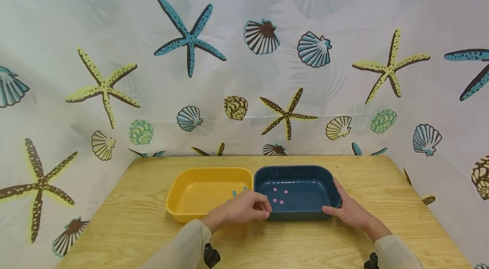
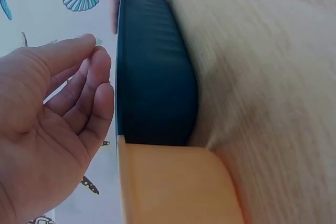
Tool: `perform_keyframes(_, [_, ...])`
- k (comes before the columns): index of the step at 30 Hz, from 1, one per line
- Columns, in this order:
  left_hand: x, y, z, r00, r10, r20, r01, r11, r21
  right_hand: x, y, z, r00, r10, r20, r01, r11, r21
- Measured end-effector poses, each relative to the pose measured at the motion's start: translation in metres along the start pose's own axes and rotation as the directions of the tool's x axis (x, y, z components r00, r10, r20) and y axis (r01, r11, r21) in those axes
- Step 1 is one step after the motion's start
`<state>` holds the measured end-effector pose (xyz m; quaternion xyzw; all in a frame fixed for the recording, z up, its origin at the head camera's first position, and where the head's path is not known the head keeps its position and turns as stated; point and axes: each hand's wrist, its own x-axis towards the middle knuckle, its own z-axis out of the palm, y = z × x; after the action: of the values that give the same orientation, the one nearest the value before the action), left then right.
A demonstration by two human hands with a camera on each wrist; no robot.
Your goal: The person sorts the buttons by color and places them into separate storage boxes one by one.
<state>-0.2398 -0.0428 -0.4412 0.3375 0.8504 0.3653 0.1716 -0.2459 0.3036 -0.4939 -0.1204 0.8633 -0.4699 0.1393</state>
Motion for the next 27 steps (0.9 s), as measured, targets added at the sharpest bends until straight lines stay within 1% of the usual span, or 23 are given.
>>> perform_keyframes(5, [0.006, 0.002, -0.010, 0.997, -0.063, -0.042, 0.061, 0.997, -0.046, 0.000, 0.001, 0.000, 1.000, -0.002, 0.001, 0.002, 1.000, 0.001])
perform_keyframes(9, [0.014, 0.000, -0.016, 0.994, -0.079, -0.079, 0.077, 0.997, -0.026, 0.001, 0.002, 0.000, 1.000, -0.009, -0.003, 0.009, 1.000, -0.004])
perform_keyframes(12, [0.019, -0.003, -0.022, 0.993, -0.086, -0.086, 0.084, 0.996, -0.020, 0.001, 0.003, 0.001, 1.000, -0.008, -0.003, 0.008, 1.000, 0.000])
perform_keyframes(18, [0.027, -0.009, -0.031, 0.987, -0.132, -0.095, 0.128, 0.991, -0.041, 0.001, 0.002, 0.000, 1.000, -0.006, -0.001, 0.006, 1.000, -0.006])
perform_keyframes(23, [0.031, -0.013, -0.038, 0.976, -0.185, -0.119, 0.180, 0.982, -0.053, 0.001, 0.001, 0.000, 1.000, -0.008, 0.001, 0.008, 1.000, -0.006])
perform_keyframes(27, [0.035, -0.018, -0.040, 0.969, -0.206, -0.134, 0.201, 0.978, -0.051, 0.001, 0.001, -0.001, 1.000, -0.013, 0.000, 0.013, 1.000, -0.001])
